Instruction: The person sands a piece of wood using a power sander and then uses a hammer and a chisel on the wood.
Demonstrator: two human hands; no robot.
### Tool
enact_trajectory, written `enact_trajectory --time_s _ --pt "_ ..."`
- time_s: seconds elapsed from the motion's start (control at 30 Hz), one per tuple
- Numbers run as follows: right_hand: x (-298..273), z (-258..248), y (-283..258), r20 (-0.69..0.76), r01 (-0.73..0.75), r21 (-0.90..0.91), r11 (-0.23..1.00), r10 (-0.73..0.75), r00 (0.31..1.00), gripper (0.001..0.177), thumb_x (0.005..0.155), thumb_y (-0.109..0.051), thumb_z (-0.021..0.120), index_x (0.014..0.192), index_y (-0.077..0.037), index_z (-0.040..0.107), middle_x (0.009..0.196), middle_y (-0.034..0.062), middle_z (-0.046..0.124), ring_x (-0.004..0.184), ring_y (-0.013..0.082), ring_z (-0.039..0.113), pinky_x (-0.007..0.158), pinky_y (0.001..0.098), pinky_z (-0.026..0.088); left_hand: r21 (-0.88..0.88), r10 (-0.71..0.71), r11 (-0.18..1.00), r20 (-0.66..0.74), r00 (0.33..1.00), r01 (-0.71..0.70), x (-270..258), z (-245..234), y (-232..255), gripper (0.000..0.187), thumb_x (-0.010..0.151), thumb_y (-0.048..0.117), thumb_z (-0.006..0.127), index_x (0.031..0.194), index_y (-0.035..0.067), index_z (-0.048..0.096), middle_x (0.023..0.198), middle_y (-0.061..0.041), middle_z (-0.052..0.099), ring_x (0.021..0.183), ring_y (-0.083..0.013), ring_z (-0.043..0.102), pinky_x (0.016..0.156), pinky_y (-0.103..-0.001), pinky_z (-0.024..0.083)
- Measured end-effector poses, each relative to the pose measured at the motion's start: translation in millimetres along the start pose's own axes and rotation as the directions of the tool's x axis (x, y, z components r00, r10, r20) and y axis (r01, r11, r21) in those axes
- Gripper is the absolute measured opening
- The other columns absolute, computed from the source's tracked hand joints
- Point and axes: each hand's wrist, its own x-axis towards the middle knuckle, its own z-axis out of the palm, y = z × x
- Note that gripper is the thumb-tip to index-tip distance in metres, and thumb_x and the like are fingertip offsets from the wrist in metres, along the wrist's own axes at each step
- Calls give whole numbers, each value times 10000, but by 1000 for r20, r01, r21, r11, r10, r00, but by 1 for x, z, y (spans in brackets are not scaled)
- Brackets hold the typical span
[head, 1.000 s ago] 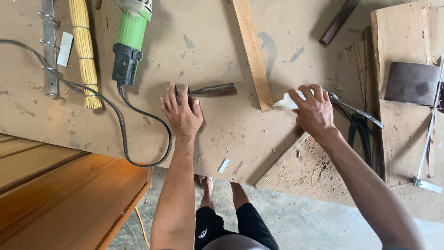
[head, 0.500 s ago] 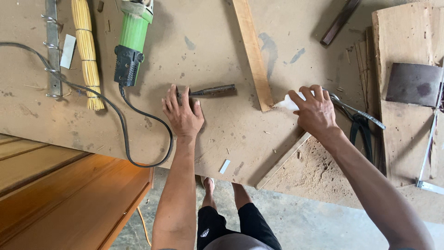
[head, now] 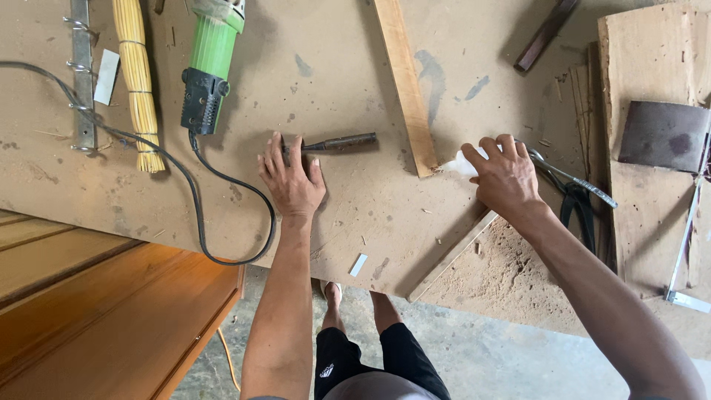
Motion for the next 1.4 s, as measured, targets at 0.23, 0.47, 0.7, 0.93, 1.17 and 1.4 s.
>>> enact_trajectory --time_s 0.23,0.47,0.7,0.93,1.17,1.4 --pt "3 1 0 10 11 -19 1000 -10 1000 634 727 -402 854 1303 -339 595 1160 -35 649 1194 238 578 984 377 475 2 3 1000 -9 1000 -3 -1 2 0 585 882 329 683 1410 152 503 1511 -192 396 1429 -394 363 1149 -626 264" --pt "6 -21 -3 79 2 -17 1000 -1 997 609 742 -420 840 1294 -317 605 1159 -17 657 1172 241 569 973 378 451 -22 4 1000 -18 1000 -4 1 -1 1 510 940 342 609 1403 151 510 1507 -203 401 1422 -404 369 1146 -628 266" --pt "7 -13 0 79 17 7 1000 -17 997 623 734 -436 837 1303 -309 618 1153 0 656 1157 254 564 965 393 447 -13 14 1000 -12 1000 -14 0 -2 0 508 945 352 592 1400 142 506 1508 -209 395 1420 -412 365 1139 -638 272" --pt "-1 -27 9 67 -38 208 977 24 997 621 749 -391 841 1331 -275 653 1207 23 690 1211 280 596 973 403 492 -47 9 999 0 1000 -9 0 -3 2 505 962 321 583 1420 131 489 1508 -227 383 1428 -428 350 1146 -639 248" --pt "-22 -8 24 -46 -193 830 523 410 911 692 734 -296 919 1318 -139 583 1196 147 703 1128 414 657 984 609 480 -20 29 999 -82 996 -31 -2 4 -1 492 953 357 603 1393 143 551 1494 -199 437 1409 -401 403 1127 -629 287" --pt "33 7 22 -22 -272 941 202 837 546 701 794 -137 956 1284 -110 454 1085 265 691 1032 476 696 842 565 564 -17 20 1000 -109 994 -22 -3 10 -6 392 1006 320 569 1356 144 577 1479 -182 476 1400 -381 430 1137 -617 295"
